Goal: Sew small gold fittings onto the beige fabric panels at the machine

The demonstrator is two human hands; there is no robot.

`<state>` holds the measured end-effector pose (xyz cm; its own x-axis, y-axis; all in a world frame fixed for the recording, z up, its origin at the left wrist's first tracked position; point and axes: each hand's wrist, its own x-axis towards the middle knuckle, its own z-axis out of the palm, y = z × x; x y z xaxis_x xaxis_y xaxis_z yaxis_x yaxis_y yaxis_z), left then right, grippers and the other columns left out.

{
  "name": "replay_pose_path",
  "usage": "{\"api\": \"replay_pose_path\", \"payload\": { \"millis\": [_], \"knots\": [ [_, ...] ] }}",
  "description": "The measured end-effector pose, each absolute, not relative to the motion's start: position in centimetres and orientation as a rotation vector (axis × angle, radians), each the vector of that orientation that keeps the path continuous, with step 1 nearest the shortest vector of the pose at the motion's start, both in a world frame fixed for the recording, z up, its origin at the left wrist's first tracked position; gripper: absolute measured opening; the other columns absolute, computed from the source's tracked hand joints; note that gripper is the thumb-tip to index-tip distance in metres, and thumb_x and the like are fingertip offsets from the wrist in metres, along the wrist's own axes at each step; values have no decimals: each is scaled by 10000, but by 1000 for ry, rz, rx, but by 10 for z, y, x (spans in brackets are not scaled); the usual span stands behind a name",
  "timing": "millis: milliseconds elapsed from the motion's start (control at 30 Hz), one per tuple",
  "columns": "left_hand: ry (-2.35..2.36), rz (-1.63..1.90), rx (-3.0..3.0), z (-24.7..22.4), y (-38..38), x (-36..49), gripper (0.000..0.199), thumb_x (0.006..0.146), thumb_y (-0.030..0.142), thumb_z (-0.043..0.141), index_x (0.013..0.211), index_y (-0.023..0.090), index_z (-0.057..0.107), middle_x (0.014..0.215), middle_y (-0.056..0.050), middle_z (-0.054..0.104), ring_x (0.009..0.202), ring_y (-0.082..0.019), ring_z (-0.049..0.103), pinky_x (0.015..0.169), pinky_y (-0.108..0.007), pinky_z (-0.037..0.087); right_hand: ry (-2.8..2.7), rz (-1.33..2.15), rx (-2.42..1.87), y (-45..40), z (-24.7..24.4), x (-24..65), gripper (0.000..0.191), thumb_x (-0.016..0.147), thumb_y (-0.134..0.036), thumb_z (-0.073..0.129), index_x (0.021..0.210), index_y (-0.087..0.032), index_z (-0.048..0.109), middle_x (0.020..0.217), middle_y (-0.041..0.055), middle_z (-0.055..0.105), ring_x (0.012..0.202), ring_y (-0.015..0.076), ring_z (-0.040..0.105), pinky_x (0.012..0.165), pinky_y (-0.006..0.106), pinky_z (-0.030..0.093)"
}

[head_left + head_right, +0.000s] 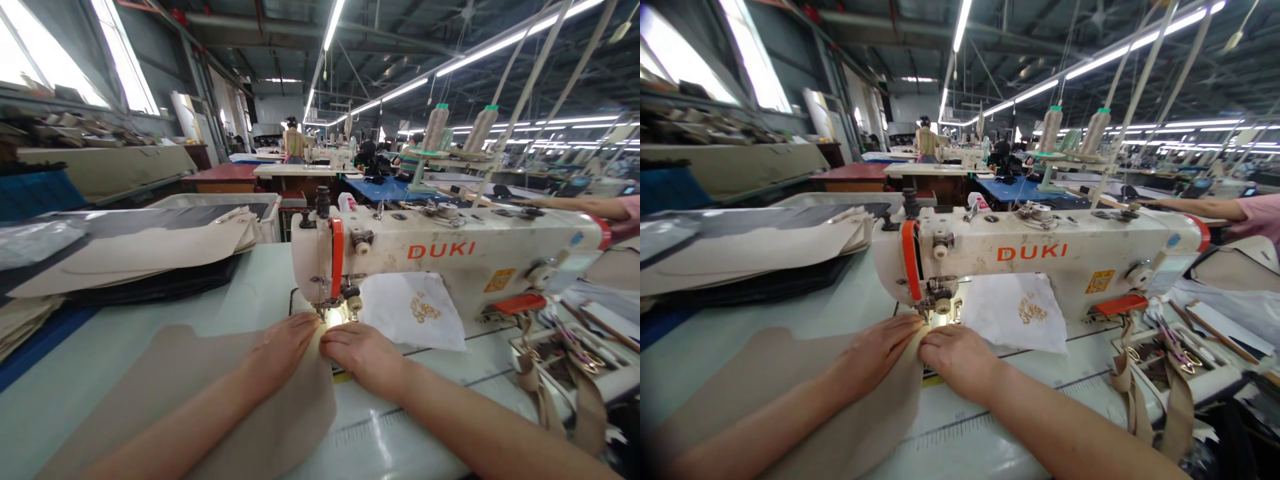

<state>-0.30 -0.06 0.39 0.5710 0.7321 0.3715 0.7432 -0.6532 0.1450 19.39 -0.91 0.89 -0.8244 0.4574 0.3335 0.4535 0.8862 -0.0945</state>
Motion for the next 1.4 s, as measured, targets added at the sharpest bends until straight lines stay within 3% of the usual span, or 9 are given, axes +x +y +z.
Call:
{"api": "replay_pose_path", "payload": {
  "millis": [567, 1400],
  "knots": [
    [-1289, -834, -2782, 4, 7, -5, 290, 865, 225, 380, 980, 175, 642, 1014, -90, 696, 941, -220, 645, 858, -354, 523, -2735, 54, -698, -6, 14, 190, 120, 890, -120, 452, 898, -156, 566, 984, 78, 645, 1010, 161, 566, 898, 279, 422],
    [-1330, -774, -2771, 7, 6, 0, 259, 867, 170, 381, 953, 176, 626, 997, -70, 687, 941, -187, 629, 867, -321, 509, -2674, 34, -658, -2, 6, 192, 116, 894, -133, 489, 940, -113, 593, 1023, 82, 649, 1023, 173, 563, 954, 257, 404]
  ]
}}
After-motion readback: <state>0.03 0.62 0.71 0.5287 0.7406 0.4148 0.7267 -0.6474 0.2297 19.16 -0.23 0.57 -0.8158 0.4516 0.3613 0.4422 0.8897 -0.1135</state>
